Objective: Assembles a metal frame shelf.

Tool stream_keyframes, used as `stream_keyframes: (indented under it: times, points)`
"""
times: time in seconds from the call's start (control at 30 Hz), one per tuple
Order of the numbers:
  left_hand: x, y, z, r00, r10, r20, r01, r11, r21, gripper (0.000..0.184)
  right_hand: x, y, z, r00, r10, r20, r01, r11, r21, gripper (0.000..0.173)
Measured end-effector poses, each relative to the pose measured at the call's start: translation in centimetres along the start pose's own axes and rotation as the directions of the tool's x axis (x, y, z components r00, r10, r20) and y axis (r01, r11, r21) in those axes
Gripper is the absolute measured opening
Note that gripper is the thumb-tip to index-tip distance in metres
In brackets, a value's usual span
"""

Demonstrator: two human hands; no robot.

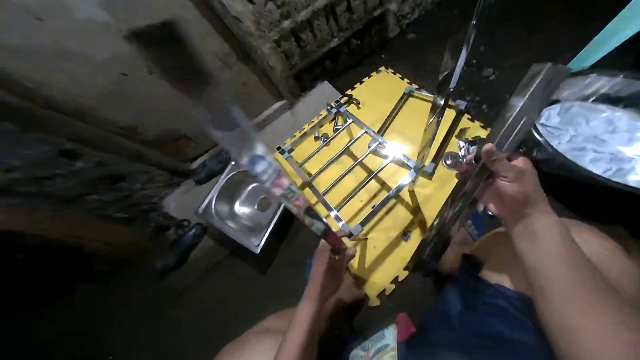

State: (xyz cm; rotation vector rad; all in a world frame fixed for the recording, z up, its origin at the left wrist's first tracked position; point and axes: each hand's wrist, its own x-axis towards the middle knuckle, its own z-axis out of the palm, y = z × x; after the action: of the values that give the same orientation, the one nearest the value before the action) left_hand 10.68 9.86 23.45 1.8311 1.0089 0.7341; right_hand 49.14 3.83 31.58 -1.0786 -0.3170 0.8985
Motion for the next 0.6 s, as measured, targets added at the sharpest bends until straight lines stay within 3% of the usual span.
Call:
stream_keyframes:
  times: [0.1,0.2,0.3,0.4,0.6]
  points:
    - [0.6,-2.1,-1.0,0.990,0.028,-0.139,-0.030,1.000,-0.008,0.029,0.0,0.4,0.2,0.999,0.027,0.022,-0.025,0.997,-0.067,0.018]
    - [1.4,-2.9,-0.2,0.969,-0.057,-0.240,0.013,0.983,-0.181,0.021,0.0,0.7,0.1,0.998,0.041,0.048,-0.036,0.994,-0.104,0.019]
    - [1.8,-3.4,0.7,0.975,-0.080,-0.206,0.029,0.971,-0.239,0.027,-0.1,0.8,0.3,0.997,0.059,0.051,-0.052,0.989,-0.135,0.022]
    - [2.0,-4.9,1.1,0.987,0.026,-0.157,-0.049,0.988,-0.145,0.028,0.0,1.1,0.4,0.997,0.045,0.064,-0.037,0.992,-0.120,0.023]
    - [1.8,-5.5,1.4,0.985,0.098,-0.143,-0.101,0.995,-0.012,0.029,0.1,1.5,0.2,0.994,0.021,0.103,-0.001,0.982,-0.190,0.025]
